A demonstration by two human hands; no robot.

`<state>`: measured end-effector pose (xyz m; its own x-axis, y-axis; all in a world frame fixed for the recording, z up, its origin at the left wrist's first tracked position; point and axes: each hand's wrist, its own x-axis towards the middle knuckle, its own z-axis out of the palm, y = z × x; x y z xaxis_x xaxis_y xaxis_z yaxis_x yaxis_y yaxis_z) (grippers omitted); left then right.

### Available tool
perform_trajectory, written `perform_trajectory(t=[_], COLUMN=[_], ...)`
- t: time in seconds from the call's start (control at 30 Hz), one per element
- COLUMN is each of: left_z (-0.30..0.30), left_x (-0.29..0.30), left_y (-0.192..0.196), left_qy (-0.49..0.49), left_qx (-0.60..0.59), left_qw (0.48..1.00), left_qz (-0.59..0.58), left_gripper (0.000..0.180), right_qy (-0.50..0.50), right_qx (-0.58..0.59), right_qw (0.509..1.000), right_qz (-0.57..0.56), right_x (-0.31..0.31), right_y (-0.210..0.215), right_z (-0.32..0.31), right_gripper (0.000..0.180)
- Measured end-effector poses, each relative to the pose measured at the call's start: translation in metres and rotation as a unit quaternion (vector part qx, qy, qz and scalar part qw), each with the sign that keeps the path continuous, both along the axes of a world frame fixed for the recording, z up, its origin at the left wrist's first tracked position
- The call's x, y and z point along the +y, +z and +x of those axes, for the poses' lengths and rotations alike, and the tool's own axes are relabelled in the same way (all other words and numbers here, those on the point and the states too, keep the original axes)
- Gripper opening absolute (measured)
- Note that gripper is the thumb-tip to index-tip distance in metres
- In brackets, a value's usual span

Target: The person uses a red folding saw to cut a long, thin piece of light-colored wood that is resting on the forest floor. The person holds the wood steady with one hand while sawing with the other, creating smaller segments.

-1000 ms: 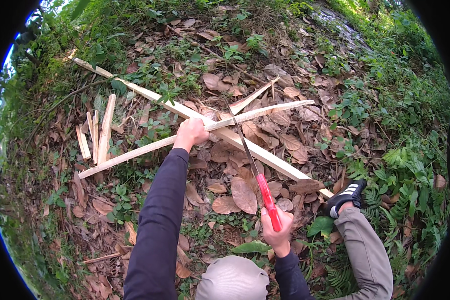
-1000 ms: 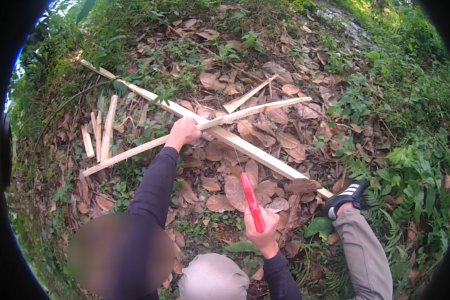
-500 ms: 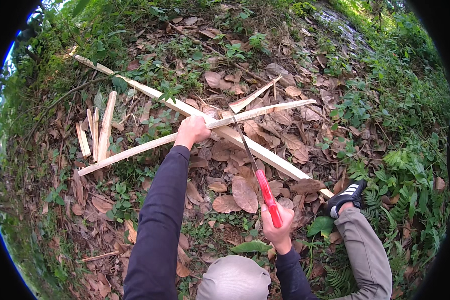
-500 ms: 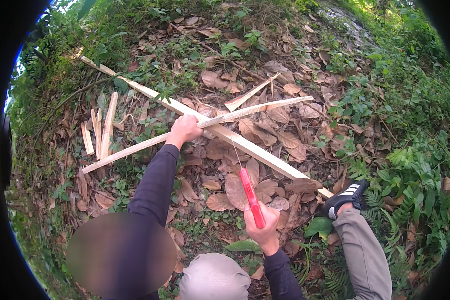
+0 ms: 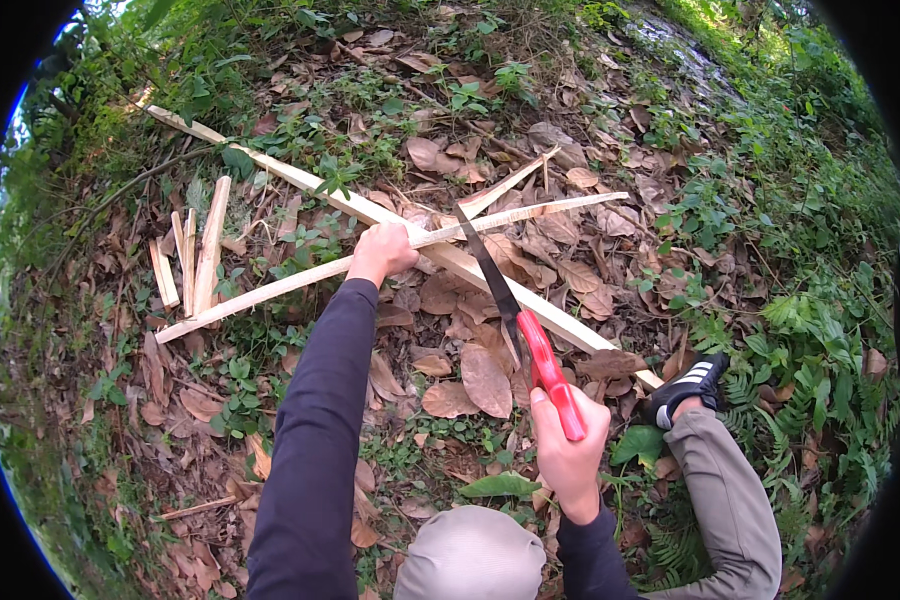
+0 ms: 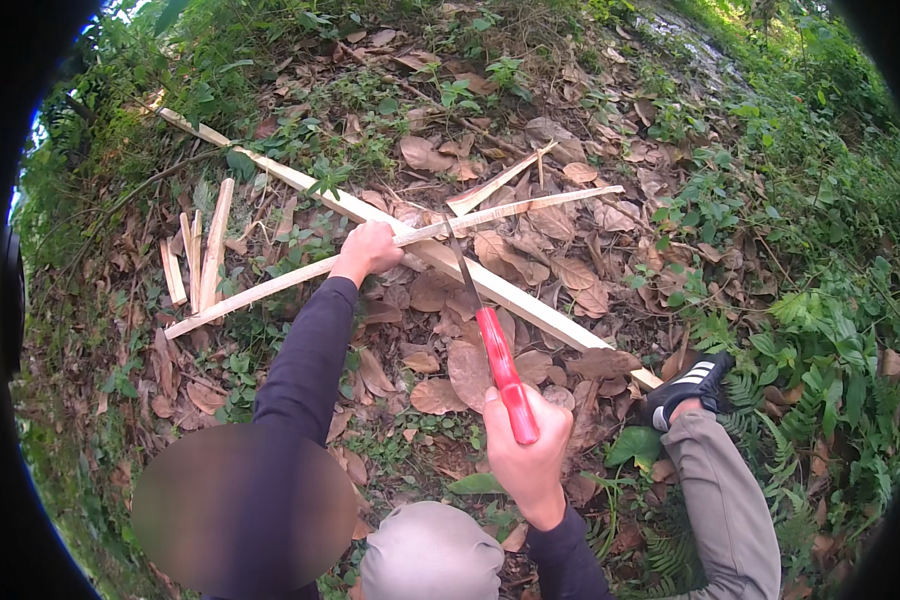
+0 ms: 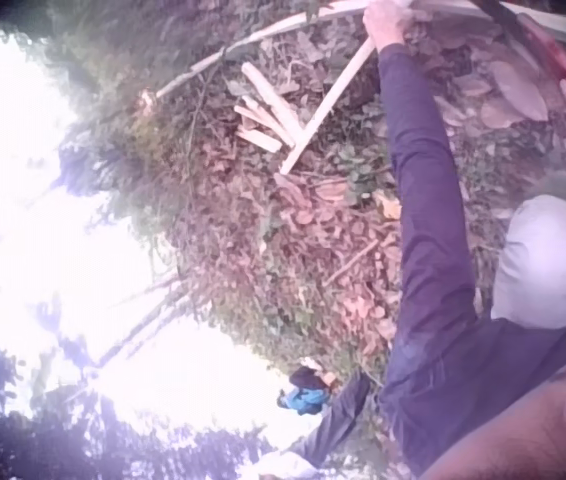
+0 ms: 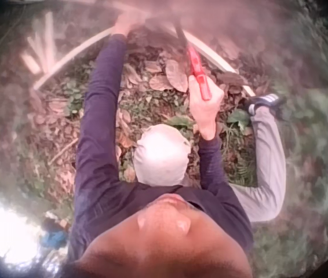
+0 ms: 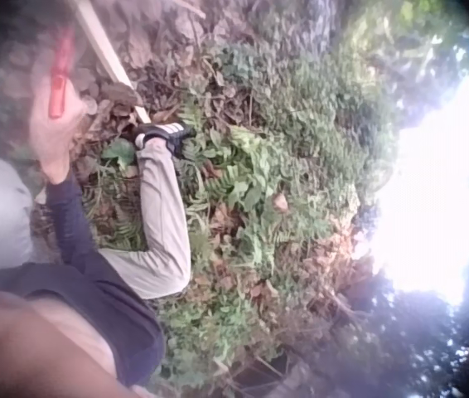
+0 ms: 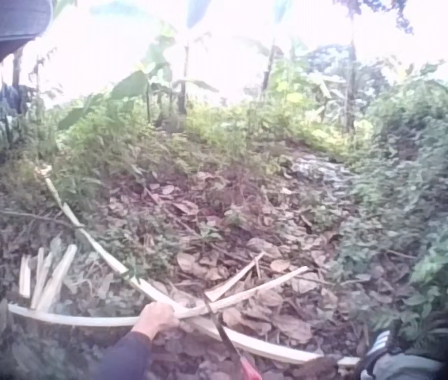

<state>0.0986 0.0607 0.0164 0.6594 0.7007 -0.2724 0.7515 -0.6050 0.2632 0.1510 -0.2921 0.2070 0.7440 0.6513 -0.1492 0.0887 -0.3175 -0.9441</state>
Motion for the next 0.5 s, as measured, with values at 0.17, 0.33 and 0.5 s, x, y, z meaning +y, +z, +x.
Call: perform_trajectory(t=[0.17, 0.33, 0.5], left_z=[-0.002, -0.001, -0.001], left_x=[-0.004, -0.005, -0.01], left_y=[-0.002, -0.008, -0.006], left_qy=[0.006, 0.0, 0.006], left_qx=[-0.015, -0.012, -0.003], left_qw=[1.0, 0.999, 0.999], left_qz=[0.015, 0.041, 0.044], left_gripper=[0.033, 0.032, 0.031], right_qy=[-0.001, 0.032, 0.043], right_qx=[0.034, 0.085, 0.012], right_qw=[0.999, 0.995, 0.997], right_qz=[-0.039, -0.041, -0.058], right_x=[-0.008, 0.01, -0.004], right_y=[0.027, 0.06, 0.066], right_z=[0.0, 0.017, 0.002], right_gripper=[0.018, 0.029, 0.031])
